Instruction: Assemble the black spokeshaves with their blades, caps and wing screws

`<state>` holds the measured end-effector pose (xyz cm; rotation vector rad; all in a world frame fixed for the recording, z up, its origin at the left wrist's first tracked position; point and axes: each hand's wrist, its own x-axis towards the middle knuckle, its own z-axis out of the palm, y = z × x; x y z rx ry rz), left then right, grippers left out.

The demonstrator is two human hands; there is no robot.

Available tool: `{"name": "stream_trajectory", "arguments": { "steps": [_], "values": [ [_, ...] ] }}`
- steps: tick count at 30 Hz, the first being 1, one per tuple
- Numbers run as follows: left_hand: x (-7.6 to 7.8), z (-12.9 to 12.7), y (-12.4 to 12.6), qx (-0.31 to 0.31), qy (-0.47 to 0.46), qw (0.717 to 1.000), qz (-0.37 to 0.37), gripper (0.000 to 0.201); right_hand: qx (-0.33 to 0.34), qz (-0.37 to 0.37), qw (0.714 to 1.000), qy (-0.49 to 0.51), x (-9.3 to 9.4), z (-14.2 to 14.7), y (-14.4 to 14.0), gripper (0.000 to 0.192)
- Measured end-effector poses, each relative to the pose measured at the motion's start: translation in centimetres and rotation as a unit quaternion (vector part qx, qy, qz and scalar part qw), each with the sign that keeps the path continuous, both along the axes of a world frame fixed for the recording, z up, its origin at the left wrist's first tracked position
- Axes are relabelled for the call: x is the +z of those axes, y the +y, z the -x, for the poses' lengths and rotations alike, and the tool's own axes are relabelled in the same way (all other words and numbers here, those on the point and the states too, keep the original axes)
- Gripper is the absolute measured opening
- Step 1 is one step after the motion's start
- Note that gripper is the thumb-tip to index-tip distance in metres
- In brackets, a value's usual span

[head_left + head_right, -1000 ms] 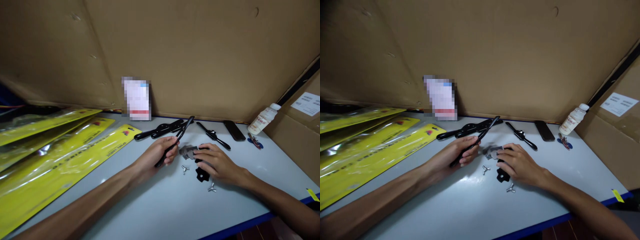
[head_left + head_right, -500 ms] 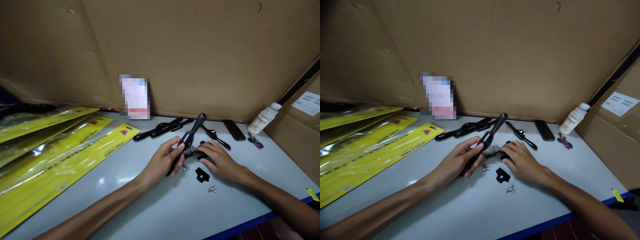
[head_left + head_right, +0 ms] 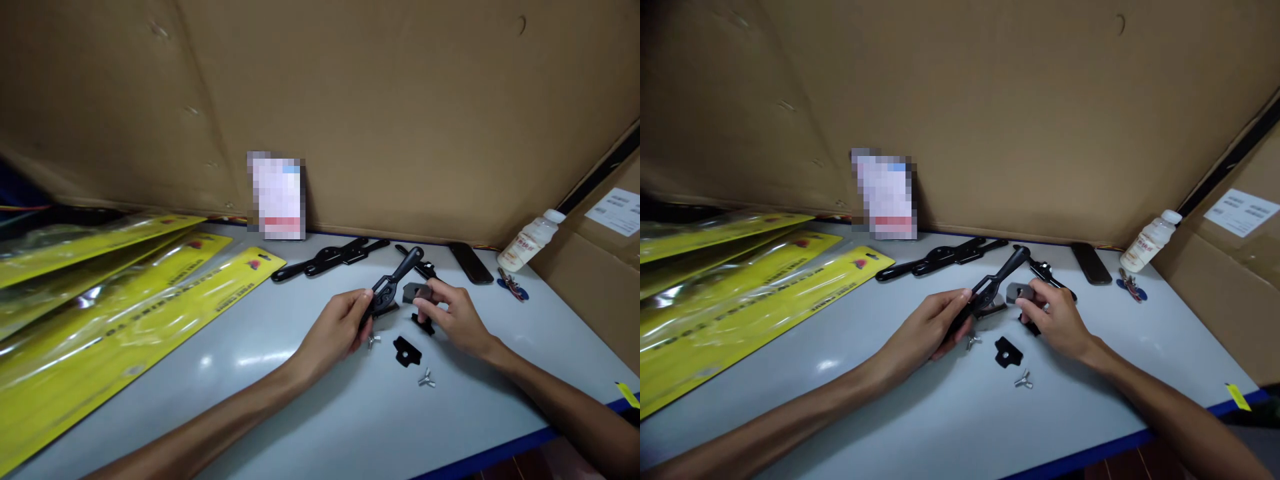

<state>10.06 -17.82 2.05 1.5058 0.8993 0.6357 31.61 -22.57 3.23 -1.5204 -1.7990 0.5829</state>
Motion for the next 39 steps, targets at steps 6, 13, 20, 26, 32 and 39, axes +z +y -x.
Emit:
{"name": "stream_trajectory", "arguments": {
  "steps": [6,13,20,26,32,39],
  "values": [
    [-0.1,-0.1,-0.2,-0.020,0.019,0.999,-0.016,0.051,0.017,-0.022,0.996,0.086,1.7,0.7,-0.7,0.020],
    [-0.6,-0.4,0.1,-0.067,0.018,0.996,-0.054,0.036,0.004,0.067,0.988,0.136,1.7,1.2,-1.3,0.021],
    [-0.3,-0.3,0.1,-0.074,0.010,0.997,-0.017,0.029,0.022,0.168,0.962,0.214,1.5,1.2,-0.8,0.024],
    [-0.2,-0.1,0.0,-0.044,0.021,0.999,-0.015,0.034,0.032,0.240,0.932,0.270,1.2,0.9,-0.8,0.021],
    [-0.1,-0.2,-0.1,-0.027,0.035,0.998,-0.036,0.043,0.092,0.322,0.876,0.347,0.9,1.1,-1.1,0.033],
    [0.0,-0.2,-0.1,-0.054,0.033,0.998,-0.022,0.045,0.054,0.263,0.916,0.299,1.5,1.3,-1.1,0.026]
  ]
}}
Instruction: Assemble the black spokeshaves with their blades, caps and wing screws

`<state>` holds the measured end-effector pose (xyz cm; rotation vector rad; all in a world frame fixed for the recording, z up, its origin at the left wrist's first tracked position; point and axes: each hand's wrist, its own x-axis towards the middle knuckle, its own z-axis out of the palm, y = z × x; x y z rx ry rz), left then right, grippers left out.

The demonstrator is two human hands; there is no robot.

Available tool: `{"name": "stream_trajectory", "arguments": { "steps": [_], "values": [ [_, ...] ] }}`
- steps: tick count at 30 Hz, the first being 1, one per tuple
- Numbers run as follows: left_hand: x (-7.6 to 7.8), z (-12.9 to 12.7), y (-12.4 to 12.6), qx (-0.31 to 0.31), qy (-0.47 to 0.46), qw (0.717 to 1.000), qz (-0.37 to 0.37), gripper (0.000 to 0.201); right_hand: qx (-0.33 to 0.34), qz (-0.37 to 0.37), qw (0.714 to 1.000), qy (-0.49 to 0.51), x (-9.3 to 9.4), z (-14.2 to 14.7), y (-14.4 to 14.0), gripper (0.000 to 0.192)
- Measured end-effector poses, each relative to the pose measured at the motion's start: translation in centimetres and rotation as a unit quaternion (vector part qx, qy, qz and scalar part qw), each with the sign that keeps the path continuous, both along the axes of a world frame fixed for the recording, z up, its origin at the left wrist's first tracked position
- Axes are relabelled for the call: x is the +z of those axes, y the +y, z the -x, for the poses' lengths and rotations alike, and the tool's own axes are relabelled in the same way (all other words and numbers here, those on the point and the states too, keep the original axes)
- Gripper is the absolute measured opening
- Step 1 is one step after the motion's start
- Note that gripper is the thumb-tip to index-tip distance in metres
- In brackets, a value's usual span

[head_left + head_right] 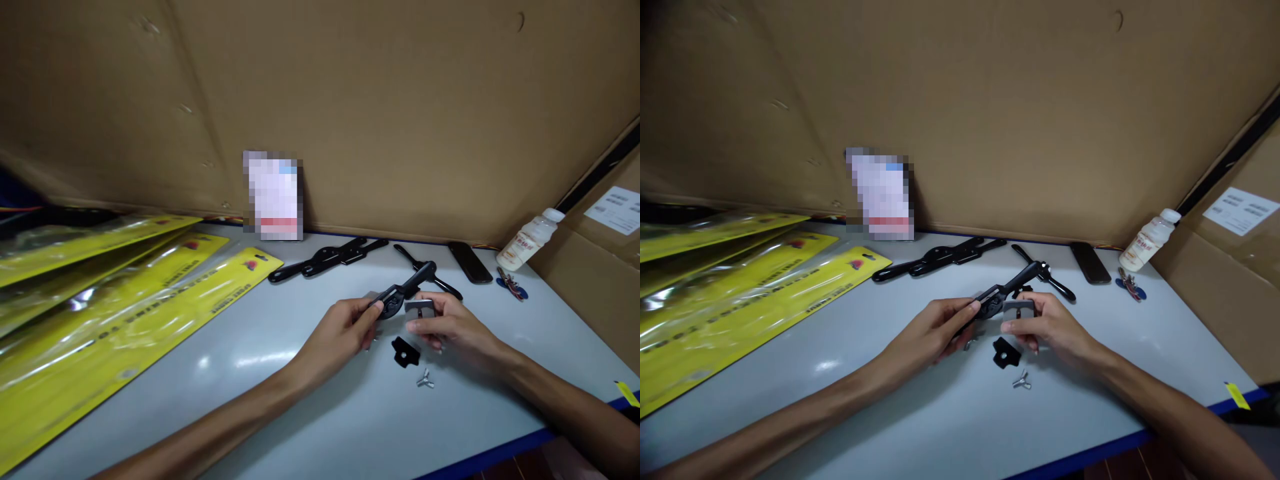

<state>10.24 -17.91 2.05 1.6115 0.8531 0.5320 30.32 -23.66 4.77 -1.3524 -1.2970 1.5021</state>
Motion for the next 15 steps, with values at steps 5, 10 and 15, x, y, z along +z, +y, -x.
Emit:
{"name": "stream_trajectory", "arguments": {
  "steps": [5,10,15],
  "values": [
    [0.15,-0.03,-0.06,-0.003,-0.014,1.000,-0.001,0.043,0.009,-0.011,0.998,-0.057,-0.07,0.06,-0.04,0.030],
    [0.01,-0.10,-0.02,-0.011,-0.024,1.000,0.014,0.037,0.039,0.019,0.997,-0.065,0.05,-0.07,0.03,0.027],
    [-0.11,-0.07,0.01,-0.009,-0.032,0.999,0.009,0.037,0.030,-0.013,0.996,-0.084,0.45,-0.18,0.17,0.033]
  ]
}}
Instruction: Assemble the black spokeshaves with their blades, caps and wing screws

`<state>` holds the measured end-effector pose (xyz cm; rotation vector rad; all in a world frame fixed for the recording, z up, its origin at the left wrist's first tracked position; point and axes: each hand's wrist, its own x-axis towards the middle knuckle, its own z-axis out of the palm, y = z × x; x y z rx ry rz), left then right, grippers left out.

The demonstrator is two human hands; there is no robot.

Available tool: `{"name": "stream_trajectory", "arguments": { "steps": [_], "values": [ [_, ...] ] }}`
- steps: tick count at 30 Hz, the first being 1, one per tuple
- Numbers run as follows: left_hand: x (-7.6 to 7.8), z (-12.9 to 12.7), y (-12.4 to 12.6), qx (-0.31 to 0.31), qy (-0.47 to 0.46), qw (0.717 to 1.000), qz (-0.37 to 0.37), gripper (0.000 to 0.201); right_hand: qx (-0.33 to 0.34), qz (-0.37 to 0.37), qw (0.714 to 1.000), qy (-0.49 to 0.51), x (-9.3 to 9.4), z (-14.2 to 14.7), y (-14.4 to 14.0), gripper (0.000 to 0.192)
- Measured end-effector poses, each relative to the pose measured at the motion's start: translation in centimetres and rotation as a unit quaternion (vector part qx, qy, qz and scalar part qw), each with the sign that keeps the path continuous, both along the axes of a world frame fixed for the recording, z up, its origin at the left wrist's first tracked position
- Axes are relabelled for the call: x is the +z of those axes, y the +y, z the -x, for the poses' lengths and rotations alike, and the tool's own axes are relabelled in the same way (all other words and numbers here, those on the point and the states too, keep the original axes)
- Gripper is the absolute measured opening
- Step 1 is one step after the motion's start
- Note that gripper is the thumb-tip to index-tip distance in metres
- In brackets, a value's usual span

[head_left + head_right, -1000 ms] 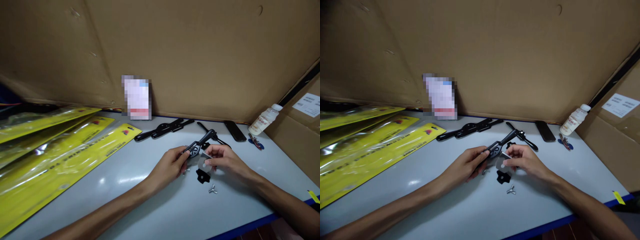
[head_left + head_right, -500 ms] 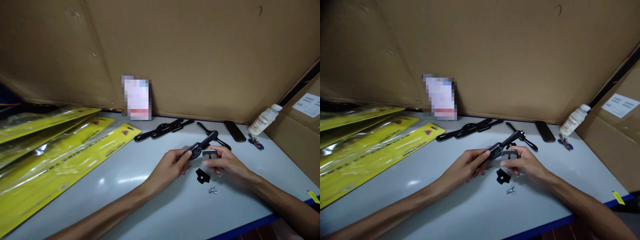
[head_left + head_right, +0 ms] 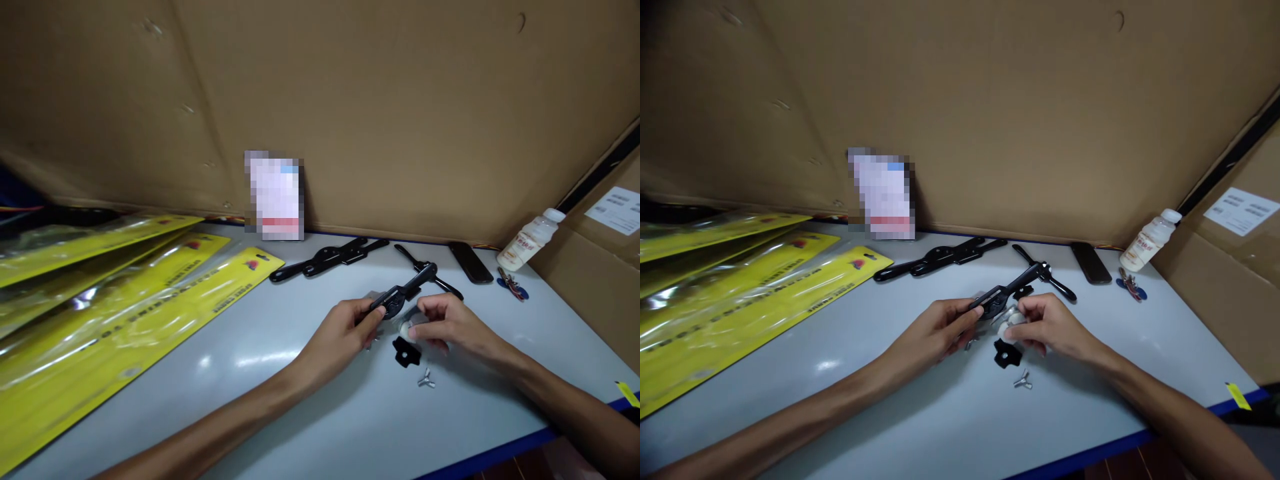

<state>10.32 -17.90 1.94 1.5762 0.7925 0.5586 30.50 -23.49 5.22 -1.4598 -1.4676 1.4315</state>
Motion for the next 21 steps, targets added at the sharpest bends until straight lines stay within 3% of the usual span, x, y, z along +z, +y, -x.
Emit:
{"name": "stream_trajectory", "arguments": {
  "steps": [3,7,21],
  "values": [
    [0.4,0.1,-0.2,-0.015,-0.011,1.000,0.007,0.033,-0.015,-0.023,1.000,0.011,0.0,0.1,-0.1,0.040],
    [0.9,0.1,-0.3,-0.029,-0.018,0.999,0.022,0.027,-0.029,0.009,0.998,0.059,-0.8,0.4,-0.2,0.034],
    [0.0,0.0,0.0,-0.080,-0.064,0.995,0.017,0.024,-0.042,0.052,0.988,0.142,-1.8,0.8,-0.1,0.027]
  ]
}}
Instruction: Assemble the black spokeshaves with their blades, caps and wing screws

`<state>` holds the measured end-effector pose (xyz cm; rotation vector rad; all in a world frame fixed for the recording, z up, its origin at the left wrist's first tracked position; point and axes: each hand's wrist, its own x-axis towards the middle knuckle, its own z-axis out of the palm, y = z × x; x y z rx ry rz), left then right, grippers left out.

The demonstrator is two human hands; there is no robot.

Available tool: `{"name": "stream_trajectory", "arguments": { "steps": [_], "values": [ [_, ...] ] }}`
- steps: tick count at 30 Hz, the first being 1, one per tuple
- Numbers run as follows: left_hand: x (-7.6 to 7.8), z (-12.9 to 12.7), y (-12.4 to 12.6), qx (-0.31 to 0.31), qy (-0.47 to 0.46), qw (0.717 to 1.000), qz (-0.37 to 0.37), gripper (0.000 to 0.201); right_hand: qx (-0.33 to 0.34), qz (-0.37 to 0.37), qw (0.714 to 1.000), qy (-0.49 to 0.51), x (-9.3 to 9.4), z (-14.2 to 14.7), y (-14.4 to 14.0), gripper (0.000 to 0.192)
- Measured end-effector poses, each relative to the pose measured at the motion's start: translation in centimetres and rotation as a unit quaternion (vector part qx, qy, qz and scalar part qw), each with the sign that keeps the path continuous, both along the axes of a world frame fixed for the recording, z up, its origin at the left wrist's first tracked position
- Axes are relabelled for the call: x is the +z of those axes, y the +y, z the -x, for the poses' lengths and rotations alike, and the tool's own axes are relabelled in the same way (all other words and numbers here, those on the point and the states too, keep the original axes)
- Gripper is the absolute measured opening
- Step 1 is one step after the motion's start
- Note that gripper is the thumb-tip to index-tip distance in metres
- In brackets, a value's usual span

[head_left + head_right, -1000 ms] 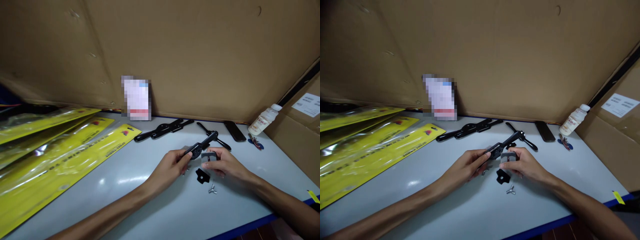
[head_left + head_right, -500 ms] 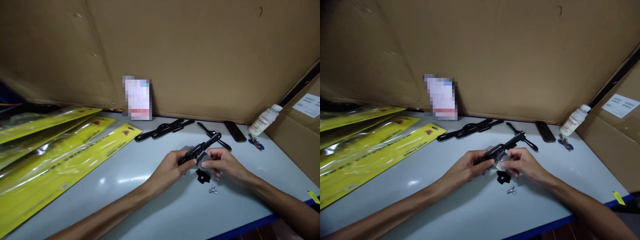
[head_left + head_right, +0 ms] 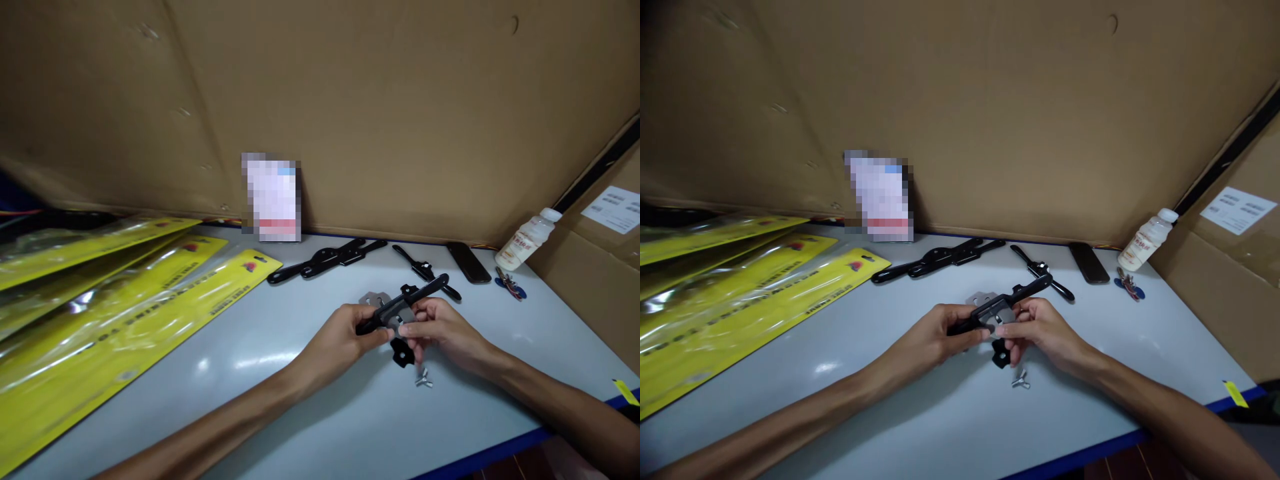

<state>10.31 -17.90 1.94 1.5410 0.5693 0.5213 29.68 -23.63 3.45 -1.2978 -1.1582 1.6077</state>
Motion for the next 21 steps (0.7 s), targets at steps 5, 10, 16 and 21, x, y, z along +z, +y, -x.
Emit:
{"name": "stream_trajectory", "arguments": {
  "steps": [5,10,16,21],
  "values": [
    [-0.35,0.10,0.20,0.033,0.072,0.997,-0.021,0.034,-0.027,0.000,0.999,0.034,-0.19,-0.17,0.07,0.034],
    [-0.56,0.15,0.22,0.040,0.091,0.995,-0.023,0.036,-0.020,-0.019,0.999,0.027,-0.10,-0.27,0.05,0.029],
    [-0.52,0.05,0.07,0.020,0.073,0.996,-0.039,0.037,-0.019,-0.053,0.998,-0.033,-0.19,0.06,0.08,0.028],
    [-0.72,-0.05,0.21,0.017,0.076,0.996,-0.041,0.036,-0.017,-0.055,0.997,-0.048,-0.19,0.38,-0.01,0.027]
  ]
}}
